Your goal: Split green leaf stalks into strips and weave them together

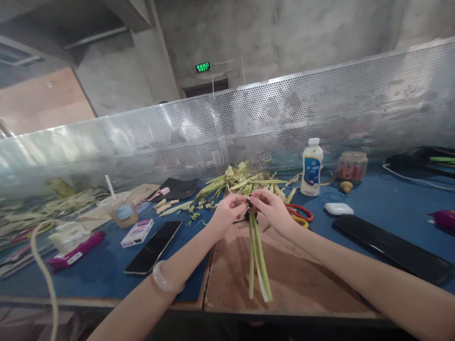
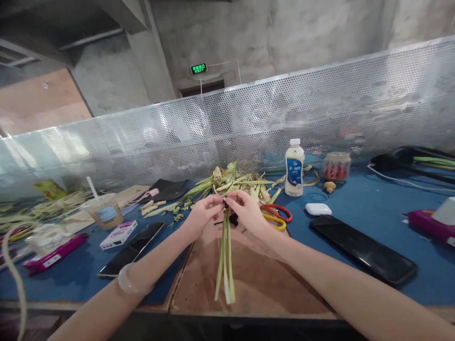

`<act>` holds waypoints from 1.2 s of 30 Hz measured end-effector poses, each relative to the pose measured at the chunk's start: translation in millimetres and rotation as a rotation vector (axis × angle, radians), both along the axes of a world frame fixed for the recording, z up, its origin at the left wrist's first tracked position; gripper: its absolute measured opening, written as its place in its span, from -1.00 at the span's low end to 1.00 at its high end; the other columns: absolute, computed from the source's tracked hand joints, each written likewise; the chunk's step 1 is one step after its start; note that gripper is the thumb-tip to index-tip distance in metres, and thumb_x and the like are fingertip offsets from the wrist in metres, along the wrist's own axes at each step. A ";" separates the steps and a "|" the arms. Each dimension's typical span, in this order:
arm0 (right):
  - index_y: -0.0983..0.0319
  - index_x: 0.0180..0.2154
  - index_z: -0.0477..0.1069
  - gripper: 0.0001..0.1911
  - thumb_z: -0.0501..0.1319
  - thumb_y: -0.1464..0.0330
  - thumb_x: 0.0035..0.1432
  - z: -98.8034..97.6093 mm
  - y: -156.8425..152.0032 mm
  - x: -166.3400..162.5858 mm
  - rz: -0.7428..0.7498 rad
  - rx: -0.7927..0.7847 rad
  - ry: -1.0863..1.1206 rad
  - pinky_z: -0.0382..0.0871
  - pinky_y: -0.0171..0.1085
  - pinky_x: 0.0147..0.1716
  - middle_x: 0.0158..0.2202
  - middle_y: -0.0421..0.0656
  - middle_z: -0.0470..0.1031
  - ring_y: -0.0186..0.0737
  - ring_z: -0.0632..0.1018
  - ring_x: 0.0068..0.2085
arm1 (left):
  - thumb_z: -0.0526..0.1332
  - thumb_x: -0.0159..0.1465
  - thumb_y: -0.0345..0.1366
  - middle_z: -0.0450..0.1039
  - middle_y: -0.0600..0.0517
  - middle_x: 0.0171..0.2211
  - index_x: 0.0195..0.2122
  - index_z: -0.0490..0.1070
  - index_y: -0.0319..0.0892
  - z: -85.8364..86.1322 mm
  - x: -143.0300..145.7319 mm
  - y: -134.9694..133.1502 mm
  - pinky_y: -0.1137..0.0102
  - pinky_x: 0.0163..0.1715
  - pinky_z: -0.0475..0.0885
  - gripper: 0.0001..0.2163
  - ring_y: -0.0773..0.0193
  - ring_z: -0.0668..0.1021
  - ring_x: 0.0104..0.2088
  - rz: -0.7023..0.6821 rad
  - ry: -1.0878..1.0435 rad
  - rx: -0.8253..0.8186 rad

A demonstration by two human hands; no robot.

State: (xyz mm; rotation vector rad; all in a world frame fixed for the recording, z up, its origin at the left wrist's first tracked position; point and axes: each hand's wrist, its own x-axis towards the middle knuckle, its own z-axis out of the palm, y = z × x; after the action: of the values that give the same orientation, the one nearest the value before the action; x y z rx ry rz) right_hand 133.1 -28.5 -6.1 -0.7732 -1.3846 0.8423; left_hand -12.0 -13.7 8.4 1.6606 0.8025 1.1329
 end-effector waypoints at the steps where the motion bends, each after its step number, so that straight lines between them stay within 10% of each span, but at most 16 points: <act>1: 0.22 -0.38 0.36 -0.77 0.20 0.20 -0.04 0.2 -0.2 -0.1 0.002 -0.006 0.004 0.33 -0.34 -0.51 -0.53 -0.26 0.36 -0.37 0.39 -0.51 | 0.23 0.00 -0.26 0.32 0.09 -0.53 -0.36 0.38 -0.24 0.9 0.2 -0.8 0.54 -0.59 0.22 -0.80 0.48 0.31 -0.60 0.003 0.000 0.011; 12: 0.23 -0.38 0.34 -0.76 0.22 0.20 -0.06 1.1 0.6 0.6 0.106 -0.051 0.058 0.35 -0.32 -0.44 -0.52 -0.26 0.36 -0.37 0.40 -0.49 | 0.22 0.01 -0.29 0.34 0.06 -0.41 -0.40 0.37 -0.24 1.4 -3.2 2.8 0.53 -0.52 0.26 -0.85 0.45 0.36 -0.51 0.009 0.038 0.163; 28: 0.24 -0.42 0.38 -0.79 0.26 0.24 -0.10 4.4 -4.6 -1.1 0.277 -0.131 0.125 0.31 -0.34 -0.46 -0.53 -0.28 0.37 -0.41 0.39 -0.52 | 0.15 0.11 -0.29 0.37 -0.02 -0.24 -0.28 0.43 -0.07 7.8 -20.2 -1.1 0.42 -0.26 0.32 -0.84 0.32 0.43 -0.32 0.209 0.422 0.822; 36: 0.25 -0.47 0.39 -0.83 0.30 0.31 -0.17 10.4 -13.7 -8.1 0.323 -0.241 0.283 0.26 -0.38 -0.48 -0.57 -0.29 0.32 -0.45 0.32 -0.54 | 0.25 0.04 -0.28 0.47 -0.01 -0.29 -0.32 0.50 0.01 8.9 -28.8 -5.5 0.36 -0.06 0.25 -0.84 0.24 0.47 -0.22 0.087 0.347 0.645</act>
State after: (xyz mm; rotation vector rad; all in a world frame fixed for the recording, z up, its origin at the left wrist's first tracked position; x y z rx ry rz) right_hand 125.0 -42.2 4.3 -0.5892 -1.1811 1.3372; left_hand -40.8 -19.2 17.3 2.4269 0.7700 1.2632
